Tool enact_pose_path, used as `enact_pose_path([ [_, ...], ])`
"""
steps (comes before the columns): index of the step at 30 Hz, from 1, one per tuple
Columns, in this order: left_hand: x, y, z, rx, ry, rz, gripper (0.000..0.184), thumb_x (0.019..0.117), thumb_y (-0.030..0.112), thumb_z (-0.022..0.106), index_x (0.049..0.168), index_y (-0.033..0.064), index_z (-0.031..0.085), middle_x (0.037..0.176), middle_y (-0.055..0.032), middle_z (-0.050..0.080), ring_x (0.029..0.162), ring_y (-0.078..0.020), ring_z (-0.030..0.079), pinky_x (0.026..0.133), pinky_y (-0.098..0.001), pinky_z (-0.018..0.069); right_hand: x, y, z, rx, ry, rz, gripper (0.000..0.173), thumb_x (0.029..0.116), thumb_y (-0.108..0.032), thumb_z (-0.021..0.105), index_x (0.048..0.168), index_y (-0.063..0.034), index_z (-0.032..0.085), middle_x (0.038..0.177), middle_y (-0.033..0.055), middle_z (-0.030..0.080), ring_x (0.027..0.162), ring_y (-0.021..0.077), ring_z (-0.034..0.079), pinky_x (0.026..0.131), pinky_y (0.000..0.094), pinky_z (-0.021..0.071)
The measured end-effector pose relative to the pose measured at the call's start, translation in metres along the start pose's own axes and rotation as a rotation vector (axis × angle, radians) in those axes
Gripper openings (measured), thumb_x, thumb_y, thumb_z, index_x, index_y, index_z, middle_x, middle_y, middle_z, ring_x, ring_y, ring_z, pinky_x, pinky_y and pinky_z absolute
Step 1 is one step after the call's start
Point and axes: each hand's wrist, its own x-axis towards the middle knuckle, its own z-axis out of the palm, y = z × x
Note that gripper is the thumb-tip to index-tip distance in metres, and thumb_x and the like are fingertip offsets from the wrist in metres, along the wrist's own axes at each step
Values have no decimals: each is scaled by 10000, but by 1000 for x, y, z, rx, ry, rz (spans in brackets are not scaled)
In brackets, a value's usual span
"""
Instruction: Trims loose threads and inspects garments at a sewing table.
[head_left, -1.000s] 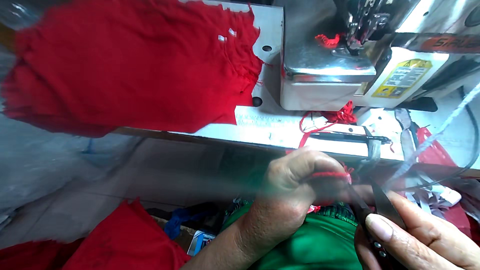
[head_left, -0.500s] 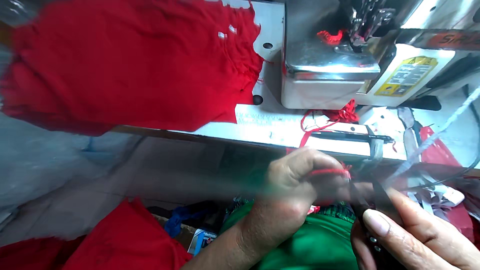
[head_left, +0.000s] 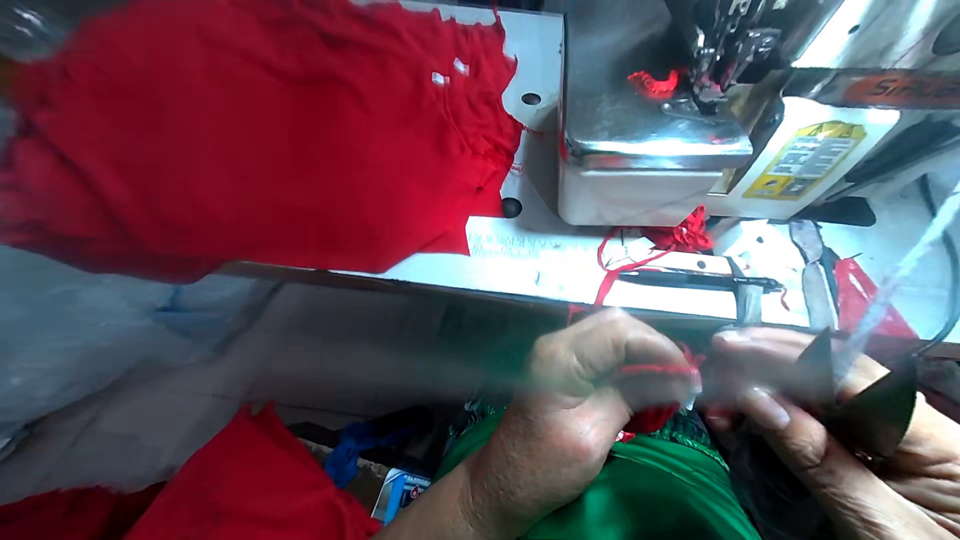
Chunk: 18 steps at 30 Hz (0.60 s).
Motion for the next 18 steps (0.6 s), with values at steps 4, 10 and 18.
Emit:
enact_pose_path([
  [4,0,0,-1,59,-15,55,77,992,112,623,962,62,674,934,11,652,934,-13,635,838,-149,536,0,-2,0,-33,-37,5,146,992,-149,668,1074,-53,742,1032,-18,729,899,-50,659,787,121,558],
  [10,-1,1,-1,162,-38,120,83,993,114,627,960,50,669,932,-1,651,930,-24,634,838,-152,535,-1,-2,3,-91,1,-33,109,981,-154,685,959,-57,731,952,-27,745,872,-59,666,763,101,550],
  [18,-1,4,-1,302,-44,166,87,981,106,640,941,42,684,912,-9,657,921,-39,641,826,-153,539,-4,-1,2,-211,33,-65,97,967,-122,676,922,-59,735,858,-7,739,806,-53,662,713,97,531],
])
